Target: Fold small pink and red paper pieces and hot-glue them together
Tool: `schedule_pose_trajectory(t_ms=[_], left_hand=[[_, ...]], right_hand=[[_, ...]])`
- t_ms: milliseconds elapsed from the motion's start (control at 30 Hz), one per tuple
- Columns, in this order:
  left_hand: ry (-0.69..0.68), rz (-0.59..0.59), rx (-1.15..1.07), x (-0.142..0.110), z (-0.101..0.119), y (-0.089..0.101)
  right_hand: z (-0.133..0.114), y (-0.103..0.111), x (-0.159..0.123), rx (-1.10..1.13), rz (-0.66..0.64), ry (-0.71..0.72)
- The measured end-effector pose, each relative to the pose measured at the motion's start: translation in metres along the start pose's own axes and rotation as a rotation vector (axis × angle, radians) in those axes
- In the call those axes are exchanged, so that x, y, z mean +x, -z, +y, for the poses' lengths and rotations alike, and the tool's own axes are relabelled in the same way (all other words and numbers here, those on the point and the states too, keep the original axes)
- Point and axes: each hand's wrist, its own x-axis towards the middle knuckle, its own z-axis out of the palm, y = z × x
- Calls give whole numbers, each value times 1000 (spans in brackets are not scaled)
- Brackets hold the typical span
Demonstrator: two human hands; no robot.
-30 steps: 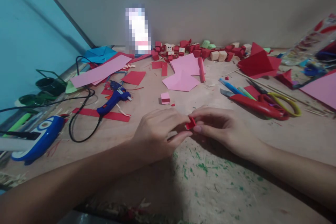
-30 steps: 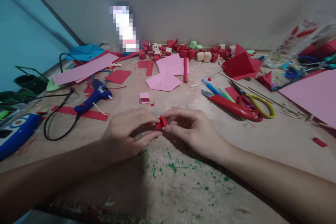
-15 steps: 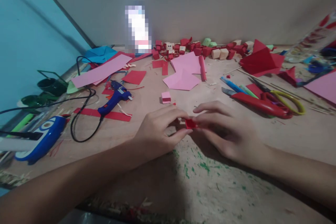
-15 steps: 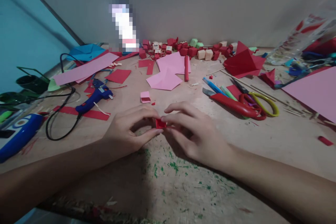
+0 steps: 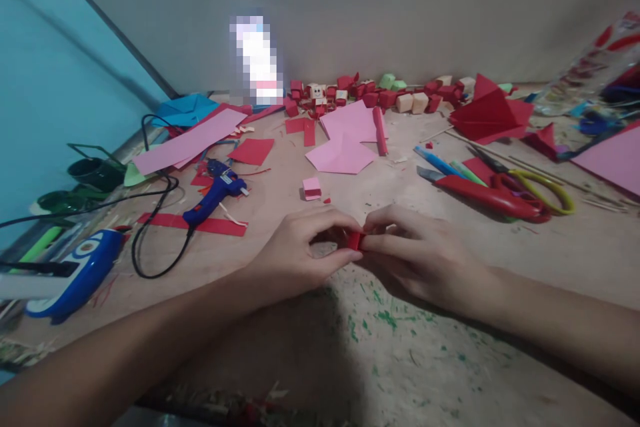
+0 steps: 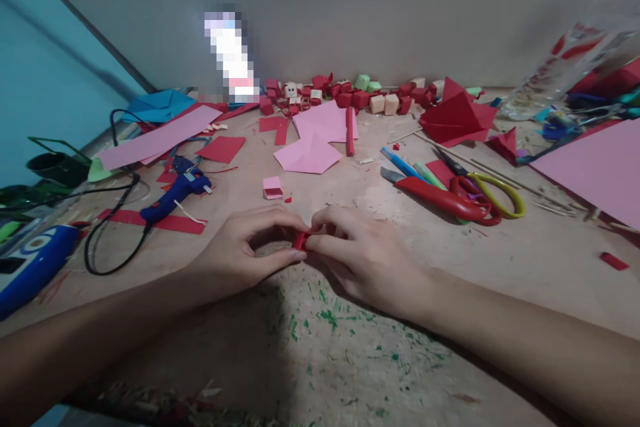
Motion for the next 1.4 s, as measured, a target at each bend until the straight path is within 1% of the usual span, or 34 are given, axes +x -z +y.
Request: schedule_pose_trajectory(t_ms=[233, 467, 767, 900, 1033, 1200, 1400], left_hand=[[5, -82, -2, -2, 0, 1], [-19, -109, 31, 0, -1, 0], [-17, -68, 54, -1, -2, 1], [-28, -52, 72, -1, -3, 1], [-32, -75, 63, -1, -3, 0], [-72, -109, 81, -1, -4, -1], [-58, -129, 68, -2, -3, 0]], right_hand=[[2, 1, 0, -40, 1, 59], [-2, 3, 1, -14, -7, 29], [-1, -1, 1, 74, 20, 19], [0, 1, 1, 124, -4, 13], [-1, 4, 3, 143, -1, -14], [1, 7, 6, 240, -71, -62], [2, 7, 3, 285, -100, -49]])
